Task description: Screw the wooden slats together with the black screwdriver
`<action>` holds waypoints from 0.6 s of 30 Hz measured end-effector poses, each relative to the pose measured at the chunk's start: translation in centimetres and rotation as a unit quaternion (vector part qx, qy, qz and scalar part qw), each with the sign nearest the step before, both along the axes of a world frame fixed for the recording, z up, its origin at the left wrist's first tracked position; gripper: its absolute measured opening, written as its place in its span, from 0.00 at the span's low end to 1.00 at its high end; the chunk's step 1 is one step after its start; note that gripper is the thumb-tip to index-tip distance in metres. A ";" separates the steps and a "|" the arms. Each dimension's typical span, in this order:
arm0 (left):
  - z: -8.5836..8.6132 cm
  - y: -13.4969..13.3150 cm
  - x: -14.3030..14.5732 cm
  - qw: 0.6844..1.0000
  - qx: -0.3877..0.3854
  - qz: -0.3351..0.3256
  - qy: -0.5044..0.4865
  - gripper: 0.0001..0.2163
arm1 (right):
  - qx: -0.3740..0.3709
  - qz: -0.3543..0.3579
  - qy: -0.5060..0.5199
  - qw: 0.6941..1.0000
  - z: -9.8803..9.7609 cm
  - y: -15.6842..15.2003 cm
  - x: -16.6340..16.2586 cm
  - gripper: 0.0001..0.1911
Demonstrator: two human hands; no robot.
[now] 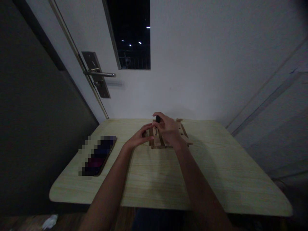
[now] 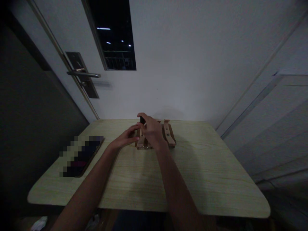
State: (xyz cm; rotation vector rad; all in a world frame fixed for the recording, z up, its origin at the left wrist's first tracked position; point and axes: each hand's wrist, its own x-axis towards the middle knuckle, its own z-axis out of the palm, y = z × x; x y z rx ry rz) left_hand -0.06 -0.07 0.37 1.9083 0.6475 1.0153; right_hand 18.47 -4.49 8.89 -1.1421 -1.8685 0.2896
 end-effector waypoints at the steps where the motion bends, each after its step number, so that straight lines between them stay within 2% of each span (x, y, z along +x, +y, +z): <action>1: 0.0 0.0 0.0 1.000 0.000 -0.002 0.001 0.26 | -0.004 0.001 0.003 1.000 0.1 0.0 0.0 0.14; 8: 0.3 -0.3 0.0 1.000 -0.004 -0.001 0.010 0.26 | -0.025 0.040 -0.001 0.999 0.1 0.1 0.0 0.23; 14: 0.1 -0.1 0.0 1.000 -0.003 -0.002 0.001 0.26 | -0.020 0.015 -0.034 0.999 -0.2 0.3 0.3 0.23; 18: 0.0 0.0 -0.1 1.000 0.000 0.001 0.007 0.27 | -0.027 0.025 -0.024 0.999 -0.1 0.5 0.4 0.22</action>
